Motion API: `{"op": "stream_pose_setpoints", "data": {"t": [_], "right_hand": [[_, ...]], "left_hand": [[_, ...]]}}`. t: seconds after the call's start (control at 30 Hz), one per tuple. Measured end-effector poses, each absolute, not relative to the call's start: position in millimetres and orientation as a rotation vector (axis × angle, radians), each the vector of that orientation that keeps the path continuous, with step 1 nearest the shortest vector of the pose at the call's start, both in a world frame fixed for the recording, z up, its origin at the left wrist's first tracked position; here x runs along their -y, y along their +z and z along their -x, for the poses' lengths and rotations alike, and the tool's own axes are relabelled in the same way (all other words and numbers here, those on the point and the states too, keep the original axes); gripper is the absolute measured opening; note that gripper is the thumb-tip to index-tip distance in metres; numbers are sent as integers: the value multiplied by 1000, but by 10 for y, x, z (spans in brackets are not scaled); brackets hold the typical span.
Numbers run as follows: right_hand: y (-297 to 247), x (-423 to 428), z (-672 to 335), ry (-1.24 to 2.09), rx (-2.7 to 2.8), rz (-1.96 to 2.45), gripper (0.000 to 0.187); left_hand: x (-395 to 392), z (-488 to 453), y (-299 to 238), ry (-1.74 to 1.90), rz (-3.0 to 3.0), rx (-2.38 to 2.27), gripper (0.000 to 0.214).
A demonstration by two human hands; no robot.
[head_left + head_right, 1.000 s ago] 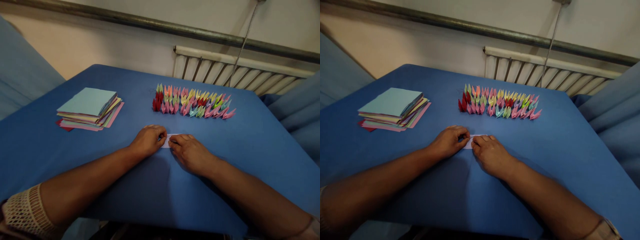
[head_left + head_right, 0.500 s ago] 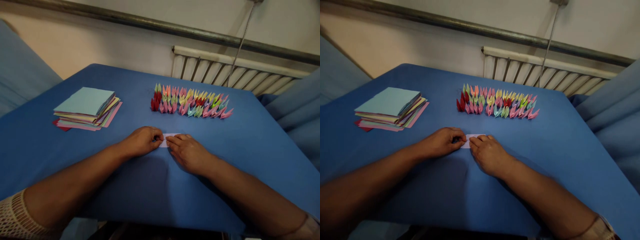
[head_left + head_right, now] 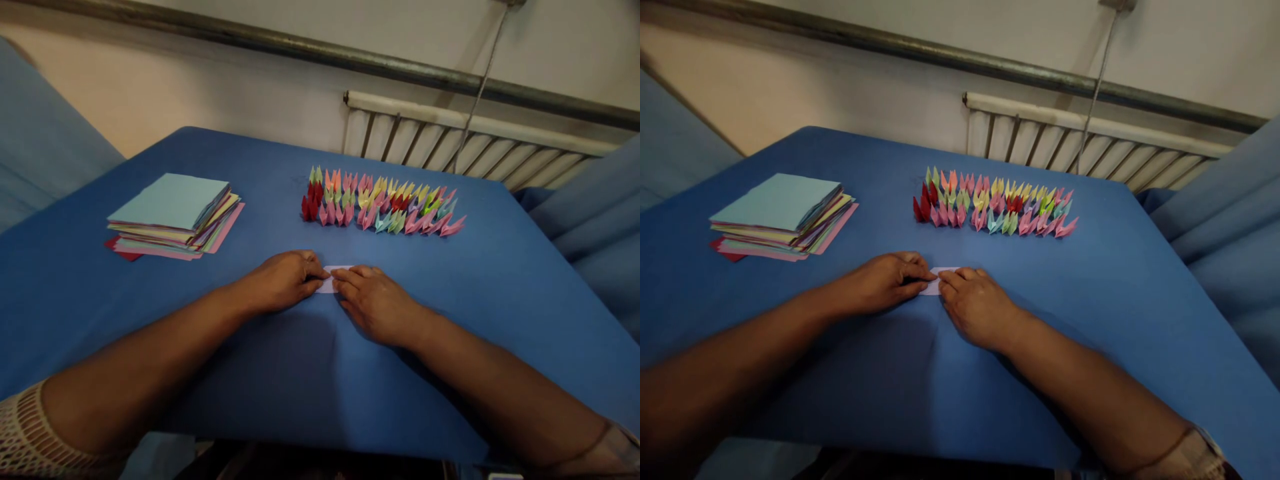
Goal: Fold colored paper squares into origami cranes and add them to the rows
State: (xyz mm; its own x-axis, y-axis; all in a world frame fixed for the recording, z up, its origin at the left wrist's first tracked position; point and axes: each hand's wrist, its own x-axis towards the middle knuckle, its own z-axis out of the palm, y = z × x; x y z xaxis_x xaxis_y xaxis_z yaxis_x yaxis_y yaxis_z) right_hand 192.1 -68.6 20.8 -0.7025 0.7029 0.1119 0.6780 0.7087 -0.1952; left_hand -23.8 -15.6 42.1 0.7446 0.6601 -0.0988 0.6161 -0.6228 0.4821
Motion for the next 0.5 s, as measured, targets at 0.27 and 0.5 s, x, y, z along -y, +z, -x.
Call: {"op": "stream_pose_setpoints", "data": {"t": [0.27,0.5], "right_hand": [[92,502,-1998,447,2552,1119,21],[29,436,-1991,435,2490,1105,16]], "left_hand": [[230,202,376,104,-2567,-987,26],[254,201,339,101,-2651,-1002,27]]}}
